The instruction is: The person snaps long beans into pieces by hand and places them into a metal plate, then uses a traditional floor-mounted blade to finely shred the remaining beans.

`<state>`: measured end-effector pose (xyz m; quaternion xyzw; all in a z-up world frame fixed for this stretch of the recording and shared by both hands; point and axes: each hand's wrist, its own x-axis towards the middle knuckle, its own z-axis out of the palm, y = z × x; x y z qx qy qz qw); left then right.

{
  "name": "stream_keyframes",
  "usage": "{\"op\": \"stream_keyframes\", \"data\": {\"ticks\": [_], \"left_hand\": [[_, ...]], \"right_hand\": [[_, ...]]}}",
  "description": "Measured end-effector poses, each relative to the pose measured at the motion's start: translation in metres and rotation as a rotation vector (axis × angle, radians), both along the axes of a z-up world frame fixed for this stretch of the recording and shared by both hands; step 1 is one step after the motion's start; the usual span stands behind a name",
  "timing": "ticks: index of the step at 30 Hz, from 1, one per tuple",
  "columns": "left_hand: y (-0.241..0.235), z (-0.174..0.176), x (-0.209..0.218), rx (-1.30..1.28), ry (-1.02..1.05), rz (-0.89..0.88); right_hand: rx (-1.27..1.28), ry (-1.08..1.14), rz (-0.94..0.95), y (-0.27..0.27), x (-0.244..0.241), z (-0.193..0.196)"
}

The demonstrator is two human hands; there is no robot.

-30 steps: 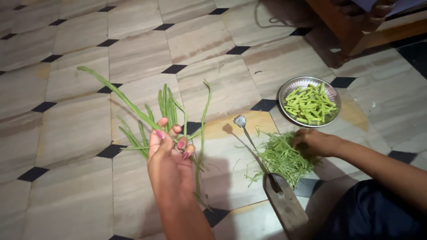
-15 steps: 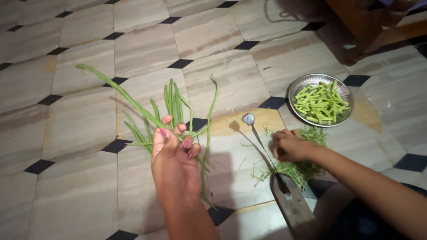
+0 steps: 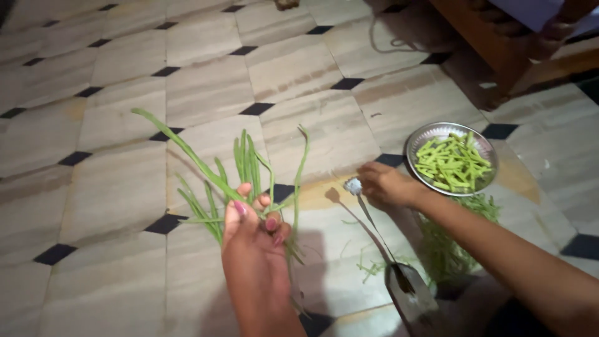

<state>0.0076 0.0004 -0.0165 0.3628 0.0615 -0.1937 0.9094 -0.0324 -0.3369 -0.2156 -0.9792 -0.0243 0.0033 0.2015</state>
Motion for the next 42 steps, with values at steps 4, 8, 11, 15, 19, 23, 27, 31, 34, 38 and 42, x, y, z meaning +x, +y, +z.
{"op": "stream_keyframes", "data": {"ticks": [4, 8, 11, 15, 19, 23, 27, 31, 34, 38, 42], "left_hand": [[0.003, -0.004, 0.003, 0.015, 0.021, 0.026], [0.002, -0.011, 0.006, -0.046, 0.012, 0.019], [0.002, -0.014, 0.006, -0.042, 0.021, 0.017], [0.000, -0.010, 0.006, -0.031, 0.014, 0.009], [-0.002, -0.004, 0.003, -0.008, 0.003, 0.013], [0.000, 0.001, 0.002, -0.040, -0.008, -0.005], [-0.002, 0.002, 0.002, -0.037, -0.019, -0.017], [-0.005, 0.002, 0.002, -0.027, -0.026, -0.008], [-0.007, 0.001, 0.002, -0.026, 0.001, -0.010], [-0.009, -0.003, 0.002, -0.004, 0.006, 0.005], [-0.007, -0.008, 0.004, -0.018, 0.030, 0.008]], "right_hand": [[-0.030, 0.008, 0.093, 0.029, 0.033, -0.016], [-0.160, -0.156, 0.294, 0.039, 0.055, -0.034], [-0.169, -0.203, 0.320, 0.044, 0.050, -0.043], [-0.091, -0.133, 0.289, 0.046, 0.039, -0.040], [-0.026, 0.011, 0.344, 0.030, 0.007, -0.040], [-0.317, 0.076, 0.477, -0.003, -0.047, -0.036], [-0.300, 0.218, 0.426, -0.028, -0.094, -0.013], [-0.289, -0.099, 0.430, -0.025, -0.079, -0.001], [-0.156, -0.037, 0.251, -0.004, -0.036, 0.003], [-0.094, -0.030, 0.282, 0.038, 0.018, -0.010], [-0.089, -0.157, 0.399, 0.067, 0.044, -0.037]]}}
